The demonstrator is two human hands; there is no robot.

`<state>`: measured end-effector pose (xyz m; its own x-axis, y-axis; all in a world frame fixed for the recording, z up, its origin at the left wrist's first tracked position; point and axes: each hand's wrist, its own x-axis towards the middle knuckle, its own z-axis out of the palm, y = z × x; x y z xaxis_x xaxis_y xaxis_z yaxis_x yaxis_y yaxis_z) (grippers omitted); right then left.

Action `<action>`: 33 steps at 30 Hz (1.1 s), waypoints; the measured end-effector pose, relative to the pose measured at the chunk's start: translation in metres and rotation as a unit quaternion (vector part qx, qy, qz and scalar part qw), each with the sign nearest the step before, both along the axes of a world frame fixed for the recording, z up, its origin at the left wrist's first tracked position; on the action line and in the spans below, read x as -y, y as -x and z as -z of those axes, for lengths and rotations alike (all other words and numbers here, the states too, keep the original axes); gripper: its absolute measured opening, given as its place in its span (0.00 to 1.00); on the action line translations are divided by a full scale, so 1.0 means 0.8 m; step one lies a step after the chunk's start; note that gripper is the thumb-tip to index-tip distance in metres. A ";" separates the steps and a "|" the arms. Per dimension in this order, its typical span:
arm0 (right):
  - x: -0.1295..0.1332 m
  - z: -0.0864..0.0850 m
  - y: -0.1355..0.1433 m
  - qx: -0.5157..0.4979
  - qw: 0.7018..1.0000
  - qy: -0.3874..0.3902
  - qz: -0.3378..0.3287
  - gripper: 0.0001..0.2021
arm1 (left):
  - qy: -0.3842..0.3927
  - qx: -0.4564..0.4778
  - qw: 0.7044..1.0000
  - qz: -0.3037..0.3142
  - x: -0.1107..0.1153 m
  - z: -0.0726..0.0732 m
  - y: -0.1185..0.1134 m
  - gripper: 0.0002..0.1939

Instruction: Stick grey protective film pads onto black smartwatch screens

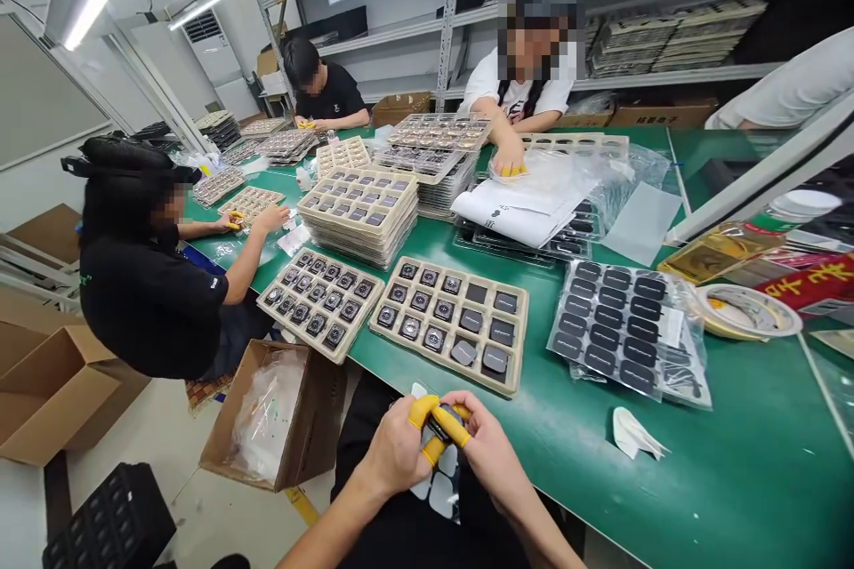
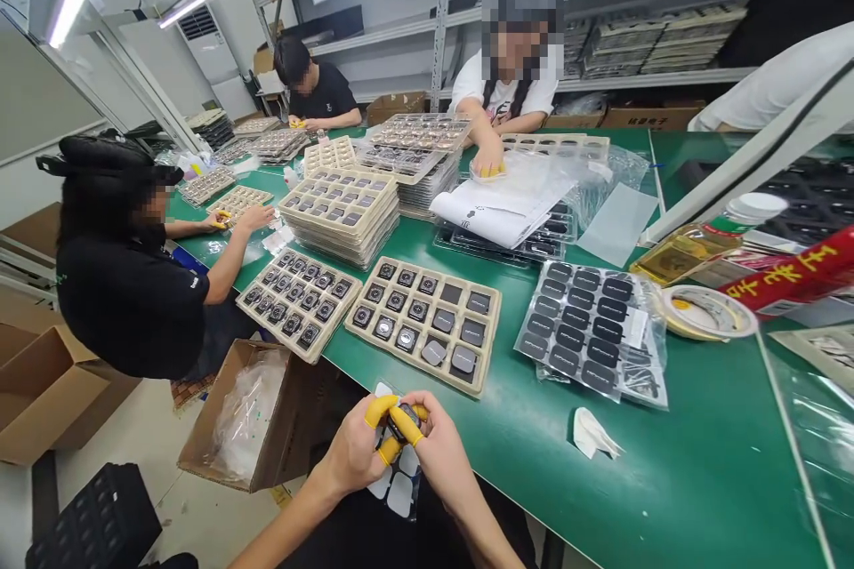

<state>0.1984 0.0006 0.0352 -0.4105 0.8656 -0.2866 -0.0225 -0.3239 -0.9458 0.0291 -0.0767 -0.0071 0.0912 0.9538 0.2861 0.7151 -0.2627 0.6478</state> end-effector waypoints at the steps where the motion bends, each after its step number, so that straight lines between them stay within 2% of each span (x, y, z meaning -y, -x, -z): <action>1: 0.001 0.000 0.000 0.005 1.000 -0.004 0.001 0.29 | -0.009 0.007 1.000 -0.006 -0.001 0.002 0.000 0.25; 4: 0.003 -0.003 0.001 0.004 1.000 -0.007 -0.005 0.29 | -0.041 0.021 0.999 -0.026 -0.005 0.003 -0.001 0.19; 8: 0.001 -0.011 -0.001 -0.001 0.999 -0.031 -0.010 0.31 | -0.054 0.030 0.996 -0.058 -0.016 -0.012 -0.007 0.13; 10: -0.001 -0.010 -0.004 0.032 0.995 -0.091 0.010 0.28 | -0.022 0.060 0.995 -0.083 -0.021 -0.024 -0.011 0.11; 13: -0.005 0.000 -0.011 0.110 0.971 -0.203 0.055 0.19 | 0.068 0.128 0.984 -0.102 -0.029 -0.040 -0.023 0.09; 16: -0.013 0.016 -0.019 0.156 0.955 -0.240 0.084 0.14 | 0.177 0.162 0.969 -0.053 -0.036 -0.053 -0.034 0.10; 20: -0.024 0.028 -0.033 0.159 0.969 -0.166 0.094 0.14 | 0.258 0.133 0.955 0.060 -0.048 -0.063 -0.027 0.13; 22: -0.027 0.028 -0.039 0.154 0.975 -0.136 0.081 0.14 | 0.270 0.144 0.946 0.106 -0.055 -0.062 -0.015 0.12; 24: -0.029 0.025 -0.040 0.150 0.979 -0.122 0.065 0.14 | 0.282 0.196 0.932 0.114 -0.061 -0.057 -0.004 0.14; 27: -0.030 0.018 -0.036 0.134 0.981 -0.124 0.062 0.13 | 0.291 0.275 0.912 0.091 -0.067 -0.044 0.002 0.28; 29: -0.031 0.012 -0.031 0.128 0.979 -0.149 0.061 0.12 | 0.278 0.297 0.909 0.089 -0.068 -0.034 0.000 0.33; 33: -0.034 0.009 -0.024 0.127 0.973 -0.185 0.048 0.11 | 0.248 0.315 0.911 0.092 -0.072 -0.026 -0.002 0.30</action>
<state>0.2179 0.0282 0.0284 -0.2798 0.9596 -0.0301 0.2143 0.0319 -0.9762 0.0308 -0.0193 0.0135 0.2284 0.9655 -0.1253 0.1330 0.0966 0.9864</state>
